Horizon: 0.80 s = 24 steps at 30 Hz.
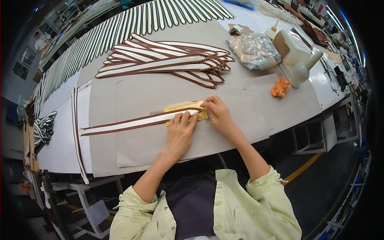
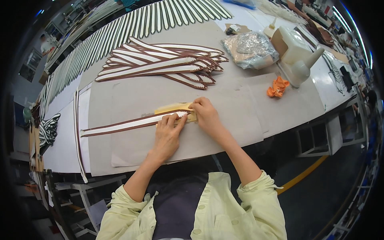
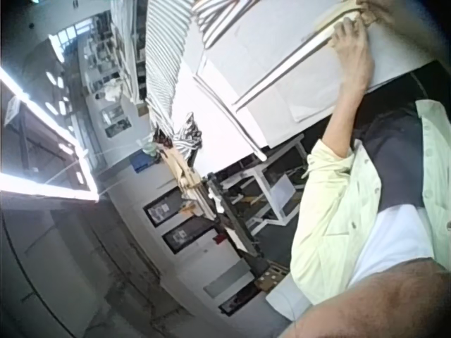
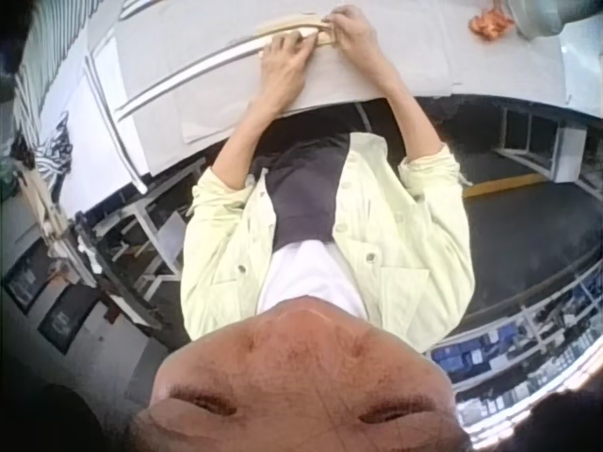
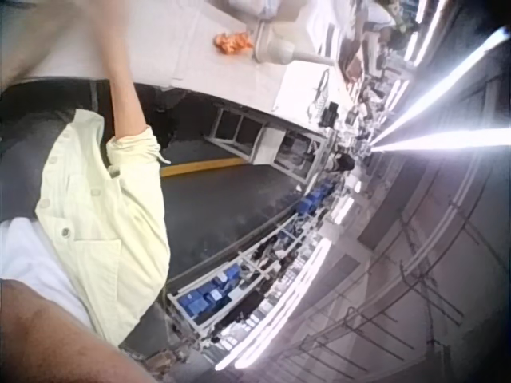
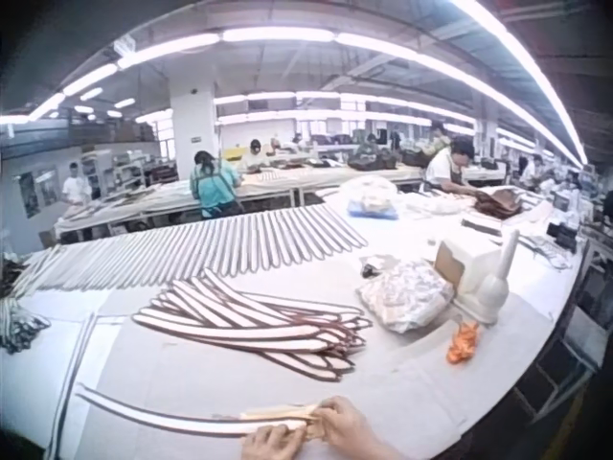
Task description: The person repeatedly picks up long, striped fabric strips and presses them against a small yellow rectangular tool on a workbench. They handle the strips one at a time, applying pressure along the length of the strip before placing the finished items into a growing pile.
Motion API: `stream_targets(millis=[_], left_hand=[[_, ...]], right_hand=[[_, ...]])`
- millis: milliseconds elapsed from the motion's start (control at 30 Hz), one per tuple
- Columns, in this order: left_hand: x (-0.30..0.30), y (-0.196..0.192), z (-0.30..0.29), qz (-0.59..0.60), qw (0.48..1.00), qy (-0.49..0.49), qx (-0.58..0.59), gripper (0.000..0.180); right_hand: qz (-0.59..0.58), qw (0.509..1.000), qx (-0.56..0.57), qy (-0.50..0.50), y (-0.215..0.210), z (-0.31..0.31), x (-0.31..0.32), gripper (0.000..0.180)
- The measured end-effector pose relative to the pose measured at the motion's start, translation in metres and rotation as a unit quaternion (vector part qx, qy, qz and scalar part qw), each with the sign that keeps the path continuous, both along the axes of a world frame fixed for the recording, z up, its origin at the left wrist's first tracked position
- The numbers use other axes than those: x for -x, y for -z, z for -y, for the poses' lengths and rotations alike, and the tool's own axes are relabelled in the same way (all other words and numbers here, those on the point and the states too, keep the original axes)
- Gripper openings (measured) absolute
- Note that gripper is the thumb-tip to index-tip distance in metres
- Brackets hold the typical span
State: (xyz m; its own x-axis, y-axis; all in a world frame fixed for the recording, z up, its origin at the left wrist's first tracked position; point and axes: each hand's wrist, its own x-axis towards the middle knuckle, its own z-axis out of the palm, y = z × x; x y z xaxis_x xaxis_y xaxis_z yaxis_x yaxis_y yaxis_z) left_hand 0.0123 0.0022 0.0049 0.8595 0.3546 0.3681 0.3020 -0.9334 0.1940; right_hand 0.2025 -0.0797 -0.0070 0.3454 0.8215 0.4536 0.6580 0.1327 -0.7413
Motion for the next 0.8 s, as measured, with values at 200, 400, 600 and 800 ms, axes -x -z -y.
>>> stream_targets(millis=[200, 400, 600, 800], left_hand=[[-0.002, -0.001, -0.001, 0.011, 1.000, -0.003, -0.011, 0.066], [-0.001, -0.007, -0.004, 0.015, 0.999, 0.014, 0.025, 0.064], [-0.004, -0.002, -0.018, 0.057, 0.997, 0.028, 0.046, 0.056], [-0.008, -0.005, -0.019, 0.039, 0.997, 0.035, 0.049, 0.056]], right_hand=[[0.262, 0.964, 0.021, 0.032, -0.020, 0.027, 0.024, 0.039], [0.377, 0.925, 0.031, 0.034, -0.013, 0.019, 0.028, 0.033], [0.390, 0.918, 0.056, 0.050, -0.008, 0.012, 0.037, 0.035], [0.329, 0.942, 0.002, 0.066, -0.004, 0.021, 0.036, 0.048]])
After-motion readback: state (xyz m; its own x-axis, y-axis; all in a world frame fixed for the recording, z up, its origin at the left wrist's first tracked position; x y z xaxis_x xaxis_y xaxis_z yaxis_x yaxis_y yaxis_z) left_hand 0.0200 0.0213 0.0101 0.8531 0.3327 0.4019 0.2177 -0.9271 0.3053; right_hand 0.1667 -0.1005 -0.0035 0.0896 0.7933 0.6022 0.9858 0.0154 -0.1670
